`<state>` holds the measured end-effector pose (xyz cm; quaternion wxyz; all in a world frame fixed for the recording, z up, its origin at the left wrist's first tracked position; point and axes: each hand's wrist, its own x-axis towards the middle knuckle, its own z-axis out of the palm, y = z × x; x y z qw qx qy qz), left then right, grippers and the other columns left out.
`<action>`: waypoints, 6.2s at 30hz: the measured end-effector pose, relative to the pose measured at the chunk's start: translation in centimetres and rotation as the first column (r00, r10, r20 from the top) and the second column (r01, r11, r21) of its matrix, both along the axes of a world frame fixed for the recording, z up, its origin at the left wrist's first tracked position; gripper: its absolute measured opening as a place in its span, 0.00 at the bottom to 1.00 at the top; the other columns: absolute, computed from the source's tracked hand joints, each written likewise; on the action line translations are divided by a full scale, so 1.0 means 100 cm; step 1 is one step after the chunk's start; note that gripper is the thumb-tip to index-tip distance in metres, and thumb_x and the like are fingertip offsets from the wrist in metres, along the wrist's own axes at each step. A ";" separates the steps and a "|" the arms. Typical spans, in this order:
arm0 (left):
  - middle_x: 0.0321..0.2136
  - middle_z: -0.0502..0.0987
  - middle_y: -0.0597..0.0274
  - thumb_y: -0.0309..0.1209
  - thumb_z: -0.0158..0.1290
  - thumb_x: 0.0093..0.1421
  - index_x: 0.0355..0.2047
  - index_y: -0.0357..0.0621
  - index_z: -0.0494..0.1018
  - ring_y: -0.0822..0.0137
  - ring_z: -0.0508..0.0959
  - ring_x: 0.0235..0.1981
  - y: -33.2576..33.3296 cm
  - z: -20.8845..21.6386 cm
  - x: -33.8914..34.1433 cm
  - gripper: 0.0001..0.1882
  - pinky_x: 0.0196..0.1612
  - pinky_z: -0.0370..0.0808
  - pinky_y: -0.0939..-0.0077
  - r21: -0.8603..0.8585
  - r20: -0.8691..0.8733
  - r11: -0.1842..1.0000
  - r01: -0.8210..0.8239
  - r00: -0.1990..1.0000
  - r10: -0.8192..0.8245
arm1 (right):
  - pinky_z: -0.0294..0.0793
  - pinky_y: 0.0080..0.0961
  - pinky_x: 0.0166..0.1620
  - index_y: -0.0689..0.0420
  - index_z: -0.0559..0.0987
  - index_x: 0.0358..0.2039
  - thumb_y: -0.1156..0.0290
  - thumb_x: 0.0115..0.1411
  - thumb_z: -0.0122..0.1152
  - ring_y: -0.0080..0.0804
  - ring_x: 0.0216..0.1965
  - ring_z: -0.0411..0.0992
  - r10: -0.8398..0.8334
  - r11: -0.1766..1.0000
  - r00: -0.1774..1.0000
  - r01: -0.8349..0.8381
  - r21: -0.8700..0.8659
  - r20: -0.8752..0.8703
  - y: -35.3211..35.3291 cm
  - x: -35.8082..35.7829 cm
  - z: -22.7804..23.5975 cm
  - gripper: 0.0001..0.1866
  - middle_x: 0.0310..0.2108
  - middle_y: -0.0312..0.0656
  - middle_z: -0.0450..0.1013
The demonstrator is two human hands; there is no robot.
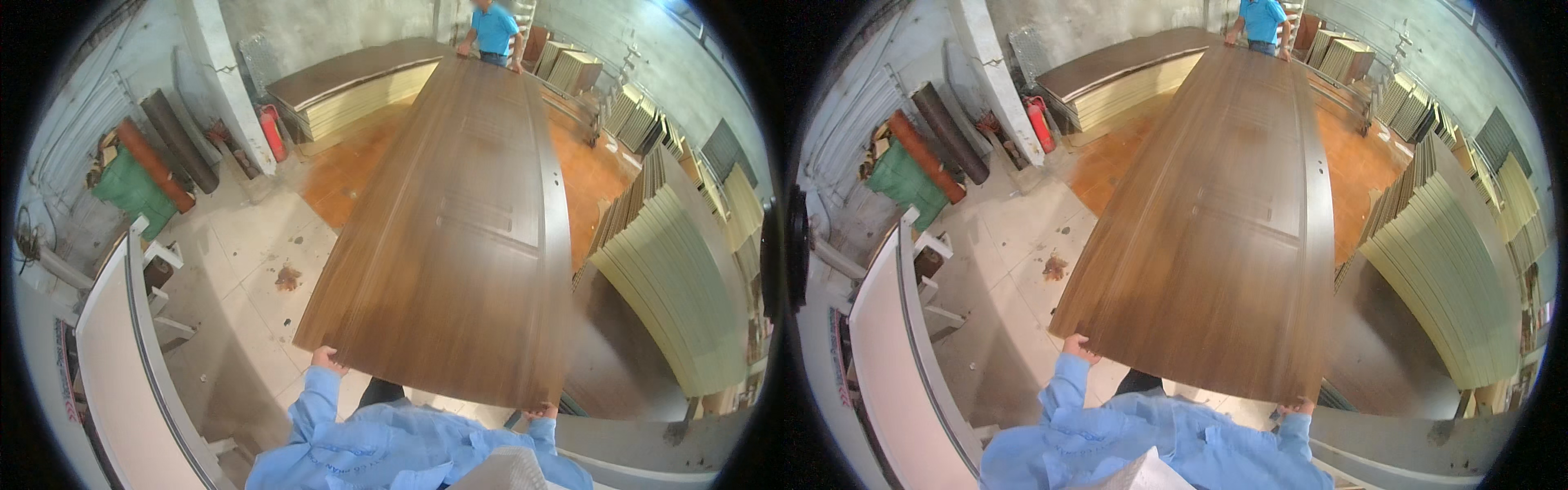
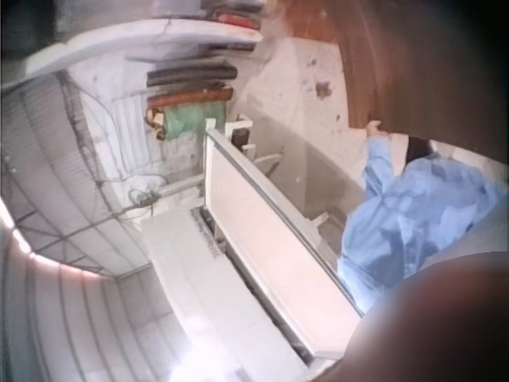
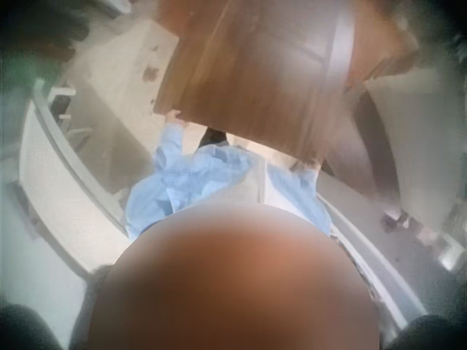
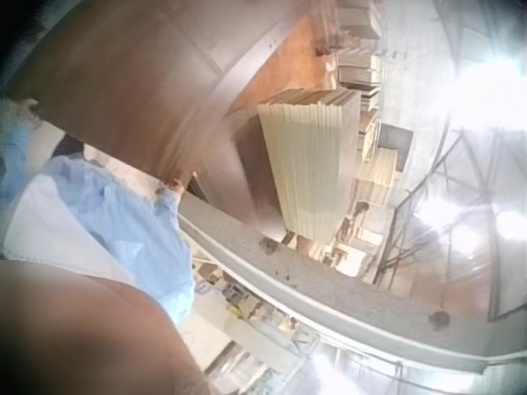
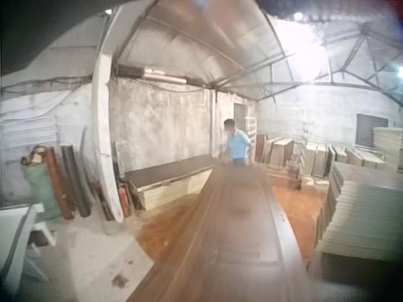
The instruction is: The person lifts a large wooden panel from a machine bed with assistance, carries it across the workshop floor, and stacks it against a wall with other similar panels. The person repeatedly lifts and places panels, coordinating with a coworker to move and stack them.
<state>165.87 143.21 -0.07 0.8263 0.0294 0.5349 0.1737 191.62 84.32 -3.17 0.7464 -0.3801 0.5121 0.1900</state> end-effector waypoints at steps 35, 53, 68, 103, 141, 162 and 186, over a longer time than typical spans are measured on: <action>0.39 0.70 0.59 0.27 0.50 0.42 0.39 0.44 0.65 0.58 0.73 0.39 0.783 -0.049 0.642 0.20 0.43 0.71 0.56 0.126 -0.298 0.992 0.015 0.954 0.023 | 0.64 0.47 0.42 0.55 0.65 0.48 0.72 0.45 0.53 0.38 0.41 0.60 -0.160 0.985 0.930 0.128 -0.116 -0.331 0.764 0.612 -0.039 0.26 0.43 0.41 0.61; 0.42 0.70 0.55 0.27 0.50 0.42 0.41 0.40 0.65 0.55 0.72 0.45 1.255 -0.043 0.907 0.22 0.50 0.69 0.51 0.187 -0.030 0.982 0.023 0.999 -0.017 | 0.64 0.58 0.50 0.54 0.63 0.54 0.73 0.50 0.49 0.48 0.55 0.59 -0.134 0.990 0.988 0.137 0.042 -0.072 1.226 0.818 -0.089 0.27 0.53 0.44 0.61; 0.42 0.70 0.55 0.27 0.49 0.43 0.43 0.42 0.64 0.52 0.70 0.46 1.609 -0.148 1.035 0.23 0.52 0.66 0.51 0.103 -0.070 0.992 0.077 0.995 -0.070 | 0.64 0.55 0.50 0.57 0.65 0.51 0.70 0.50 0.45 0.46 0.51 0.65 -0.306 0.952 0.947 0.302 -0.052 -0.101 1.582 0.896 -0.106 0.24 0.50 0.44 0.68; 0.35 0.65 0.56 0.21 0.51 0.46 0.46 0.50 0.64 0.59 0.68 0.33 2.237 -0.262 1.007 0.25 0.35 0.72 0.54 0.272 -0.565 0.886 0.375 0.808 -0.168 | 0.60 0.55 0.59 0.63 0.69 0.48 0.84 0.37 0.49 0.52 0.54 0.64 -0.354 0.870 0.862 0.446 0.212 -0.363 2.195 0.735 -0.182 0.31 0.48 0.51 0.69; 0.47 0.68 0.28 0.48 0.30 0.67 0.48 0.25 0.65 0.35 0.69 0.49 2.042 -0.265 1.006 0.32 0.52 0.67 0.49 0.241 -0.967 0.706 0.666 0.104 0.232 | 0.78 0.39 0.28 0.64 0.70 0.41 0.80 0.56 0.50 0.43 0.27 0.74 0.442 0.844 0.822 -0.516 -0.143 -0.359 2.156 0.653 -0.202 0.11 0.31 0.49 0.72; 0.61 0.55 0.45 0.36 0.53 0.50 0.57 0.37 0.59 0.44 0.52 0.62 1.848 -0.219 1.130 0.34 0.58 0.55 0.50 -0.117 -0.912 -0.760 0.639 0.234 0.336 | 0.71 0.42 0.45 0.60 0.79 0.29 0.64 0.45 0.59 0.49 0.38 0.73 0.704 0.044 0.326 -0.907 -0.419 -0.631 2.001 0.678 -0.207 0.13 0.31 0.53 0.75; 0.65 0.41 0.40 0.49 0.48 0.58 0.64 0.31 0.41 0.48 0.47 0.66 1.670 -0.209 1.290 0.45 0.66 0.49 0.63 -0.161 -0.985 -0.824 0.543 -0.138 0.102 | 0.74 0.34 0.41 0.58 0.82 0.27 0.64 0.47 0.59 0.42 0.32 0.77 0.771 0.256 0.370 -0.925 -0.279 -0.518 1.875 0.717 -0.236 0.11 0.27 0.49 0.77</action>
